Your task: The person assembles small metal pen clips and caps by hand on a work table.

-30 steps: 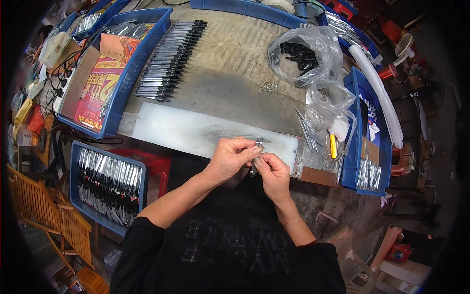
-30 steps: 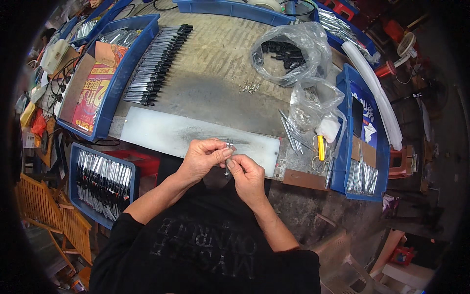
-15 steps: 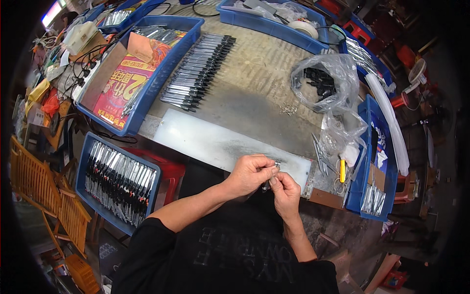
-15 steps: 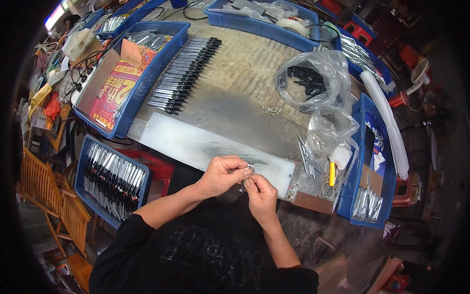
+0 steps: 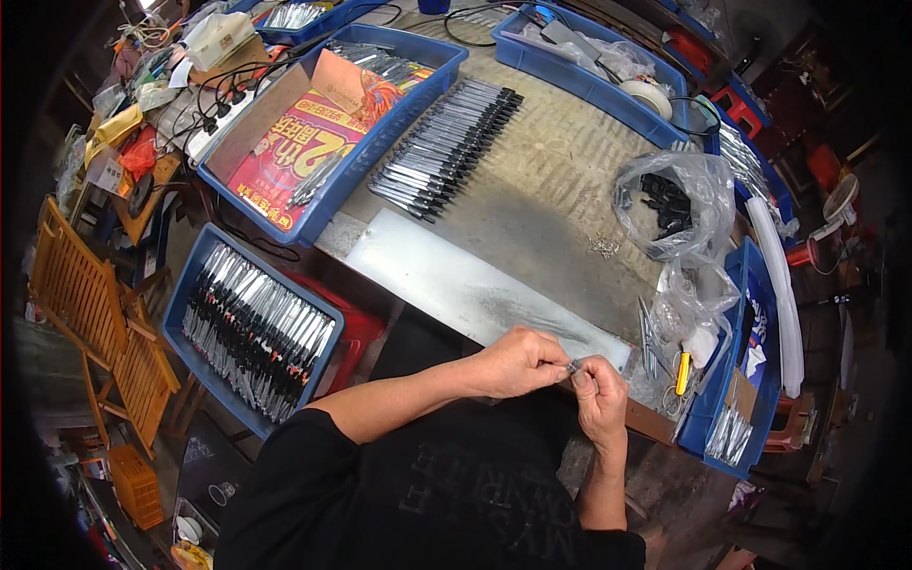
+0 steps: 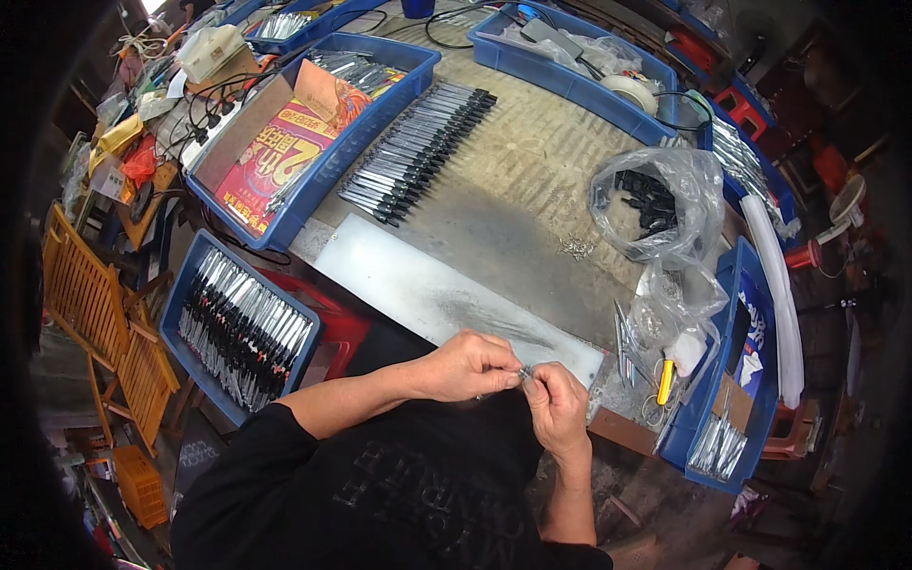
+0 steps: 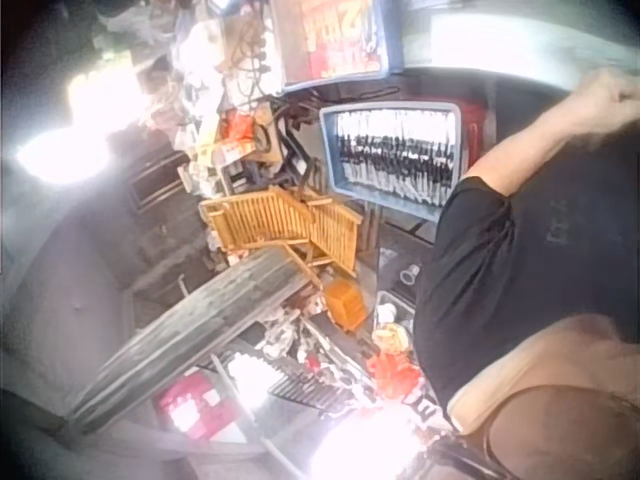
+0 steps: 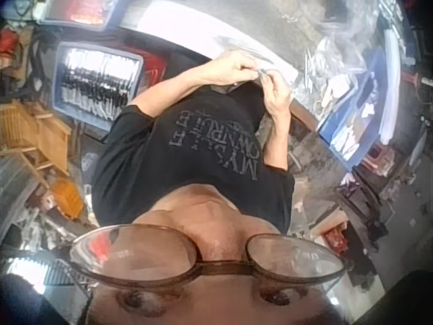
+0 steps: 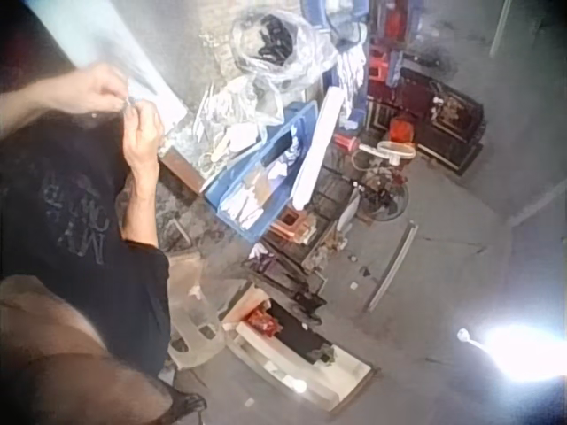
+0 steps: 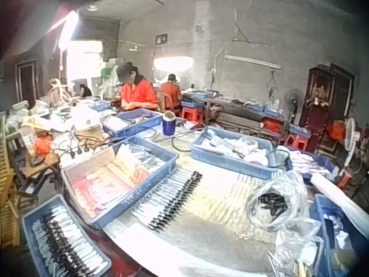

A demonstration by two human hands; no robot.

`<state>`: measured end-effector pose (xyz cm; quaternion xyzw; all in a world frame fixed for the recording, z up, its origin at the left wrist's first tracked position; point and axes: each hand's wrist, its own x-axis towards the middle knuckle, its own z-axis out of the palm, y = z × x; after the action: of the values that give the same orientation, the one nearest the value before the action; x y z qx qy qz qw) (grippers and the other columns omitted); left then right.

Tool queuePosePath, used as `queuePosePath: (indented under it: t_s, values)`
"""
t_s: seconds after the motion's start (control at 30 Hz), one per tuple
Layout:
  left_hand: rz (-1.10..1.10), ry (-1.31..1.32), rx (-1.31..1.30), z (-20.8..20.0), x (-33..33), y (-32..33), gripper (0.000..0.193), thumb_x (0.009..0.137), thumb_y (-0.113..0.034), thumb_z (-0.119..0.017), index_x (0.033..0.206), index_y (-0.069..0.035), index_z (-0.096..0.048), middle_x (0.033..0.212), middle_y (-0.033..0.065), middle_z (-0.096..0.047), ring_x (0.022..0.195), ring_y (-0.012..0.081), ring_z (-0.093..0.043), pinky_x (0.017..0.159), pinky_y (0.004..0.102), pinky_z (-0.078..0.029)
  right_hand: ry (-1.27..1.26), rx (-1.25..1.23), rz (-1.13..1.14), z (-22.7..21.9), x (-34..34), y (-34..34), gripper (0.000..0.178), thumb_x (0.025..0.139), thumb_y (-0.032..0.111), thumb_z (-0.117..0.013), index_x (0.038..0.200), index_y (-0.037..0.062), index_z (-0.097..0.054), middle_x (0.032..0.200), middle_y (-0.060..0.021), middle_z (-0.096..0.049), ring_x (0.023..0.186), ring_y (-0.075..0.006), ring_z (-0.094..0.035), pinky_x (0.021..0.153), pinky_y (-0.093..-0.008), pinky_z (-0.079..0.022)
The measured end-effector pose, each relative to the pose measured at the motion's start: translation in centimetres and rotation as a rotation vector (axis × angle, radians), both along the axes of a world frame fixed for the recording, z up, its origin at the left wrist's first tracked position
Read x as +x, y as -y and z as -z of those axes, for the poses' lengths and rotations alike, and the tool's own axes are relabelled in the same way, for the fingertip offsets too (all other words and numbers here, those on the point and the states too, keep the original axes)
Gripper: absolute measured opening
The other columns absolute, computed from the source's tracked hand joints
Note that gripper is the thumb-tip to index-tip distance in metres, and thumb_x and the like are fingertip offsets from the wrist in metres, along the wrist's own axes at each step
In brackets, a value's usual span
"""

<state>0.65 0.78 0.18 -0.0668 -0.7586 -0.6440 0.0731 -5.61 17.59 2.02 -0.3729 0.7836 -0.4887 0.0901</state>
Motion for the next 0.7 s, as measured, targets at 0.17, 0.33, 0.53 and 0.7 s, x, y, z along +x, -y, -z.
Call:
queuePosePath:
  t_s: [0.17,0.33,0.53,0.7]
  values:
    - [0.101,0.009,-0.071,-0.4,0.4,0.2,0.013,0.076,-0.009,-0.062,0.08,0.003,-0.061,0.07,0.0112,-0.059,0.063,0.0203,-0.058,0.057,0.0303,-0.044,-0.014,0.073,-0.113,-0.8,-0.4,0.0,0.011,0.081,0.008,-0.058,0.076,-0.0005,-0.053,0.065,-0.01,-0.052,0.055,-0.0218,-0.049,0.051,-0.0307,-0.039]
    - [0.216,0.053,-0.141,-0.3,0.5,0.4,0.014,0.076,-0.01,-0.062,0.08,0.003,-0.062,0.071,0.0108,-0.059,0.065,0.0216,-0.058,0.059,0.0317,-0.044,-0.026,0.078,-0.186,-0.8,-0.5,-0.1,0.012,0.08,0.008,-0.059,0.073,-0.0002,-0.053,0.061,-0.0093,-0.052,0.053,-0.0218,-0.049,0.05,-0.0304,-0.039]
    - [0.181,0.026,-0.06,-0.2,0.2,0.0,0.016,0.078,-0.012,-0.061,0.086,0.003,-0.06,0.071,0.0118,-0.06,0.068,0.0235,-0.059,0.061,0.0328,-0.045,-0.022,0.043,-0.047,-0.4,0.1,-0.3,0.013,0.08,0.008,-0.059,0.072,-0.0007,-0.054,0.058,-0.0089,-0.051,0.05,-0.0194,-0.048,0.049,-0.0293,-0.038]
    - [0.062,0.198,-0.02,-0.5,0.0,-1.0,0.018,0.08,-0.014,-0.057,0.089,0.002,-0.056,0.081,0.0171,-0.059,0.075,0.0303,-0.06,0.062,0.0372,-0.045,0.017,-0.006,0.163,0.2,0.6,0.4,0.015,0.083,0.01,-0.057,0.073,-0.001,-0.054,0.056,-0.0065,-0.051,0.049,-0.0116,-0.045,0.047,-0.0258,-0.037]
